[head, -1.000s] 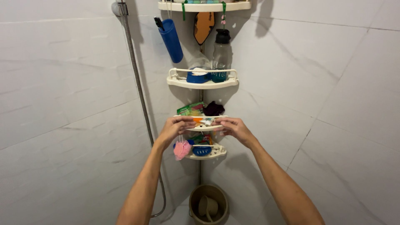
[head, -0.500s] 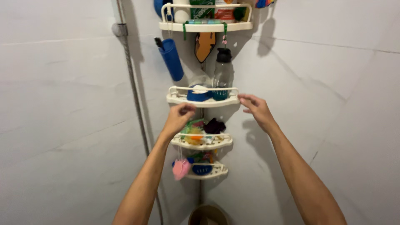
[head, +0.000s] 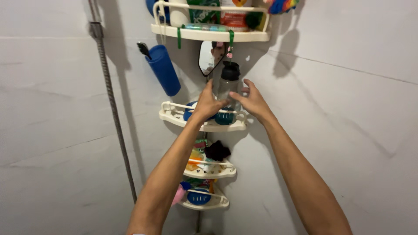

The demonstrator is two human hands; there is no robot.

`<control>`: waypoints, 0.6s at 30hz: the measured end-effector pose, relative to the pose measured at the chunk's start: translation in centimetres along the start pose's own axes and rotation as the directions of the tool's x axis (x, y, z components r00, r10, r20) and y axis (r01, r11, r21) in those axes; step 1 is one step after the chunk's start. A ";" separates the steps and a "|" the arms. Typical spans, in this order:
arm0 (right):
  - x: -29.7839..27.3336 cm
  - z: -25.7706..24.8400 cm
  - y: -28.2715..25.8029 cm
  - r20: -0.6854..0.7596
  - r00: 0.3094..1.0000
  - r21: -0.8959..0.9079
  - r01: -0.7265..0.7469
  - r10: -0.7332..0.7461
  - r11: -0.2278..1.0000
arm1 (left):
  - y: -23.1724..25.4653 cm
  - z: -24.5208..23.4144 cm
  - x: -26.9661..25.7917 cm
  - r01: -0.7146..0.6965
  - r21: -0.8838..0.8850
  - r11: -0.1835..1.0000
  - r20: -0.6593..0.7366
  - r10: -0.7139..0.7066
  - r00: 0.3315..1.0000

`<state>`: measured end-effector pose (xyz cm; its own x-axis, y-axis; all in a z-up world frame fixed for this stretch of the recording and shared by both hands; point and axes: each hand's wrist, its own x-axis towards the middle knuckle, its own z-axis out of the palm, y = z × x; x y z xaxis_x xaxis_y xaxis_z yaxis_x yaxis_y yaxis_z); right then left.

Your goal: The person removes various toiletries and personal items from a corner shower shelf and places them on the toilet tank and seat. Items handled include a water bottle, a blue cup with toothbrushes, a soap dish, a green packet, a dark cloth, an orange sponge, a toothpaste tube, a razor, a pink loofah, and a pair of scissors. The person then wipes the empty shelf tiers with the dark cloth.

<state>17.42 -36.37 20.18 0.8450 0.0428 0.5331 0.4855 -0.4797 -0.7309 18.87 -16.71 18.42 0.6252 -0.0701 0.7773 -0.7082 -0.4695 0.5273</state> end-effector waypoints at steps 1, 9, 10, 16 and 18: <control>1.1 0.4 0.5 0.004 0.999 -0.013 0.039 -0.039 0.999 | -0.1 0.6 0.4 0.051 -0.037 0.998 0.017 -0.051 0.999; 3.8 2.9 3.2 0.022 0.981 0.100 0.190 -0.193 0.977 | -0.8 2.6 2.1 0.244 0.030 0.969 0.116 -0.246 0.962; 3.7 2.9 2.8 0.008 0.981 0.100 0.190 -0.191 0.977 | -0.8 2.6 2.2 0.218 0.014 0.976 0.098 -0.218 0.971; 1.7 1.1 -1.0 -0.072 0.963 0.175 0.269 -0.261 0.947 | 0.8 2.1 2.1 0.009 -0.083 0.996 -0.021 -0.011 1.000; 0.5 0.4 -2.2 -0.083 0.958 0.205 0.285 -0.274 0.936 | 1.8 1.7 1.7 -0.006 -0.066 0.998 -0.025 0.004 1.000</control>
<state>16.89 -34.91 21.89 0.6582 0.0998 0.7462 0.7415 -0.2575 -0.6196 19.23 -19.21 20.10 0.6138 -0.0497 0.7879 -0.7318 -0.4102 0.5443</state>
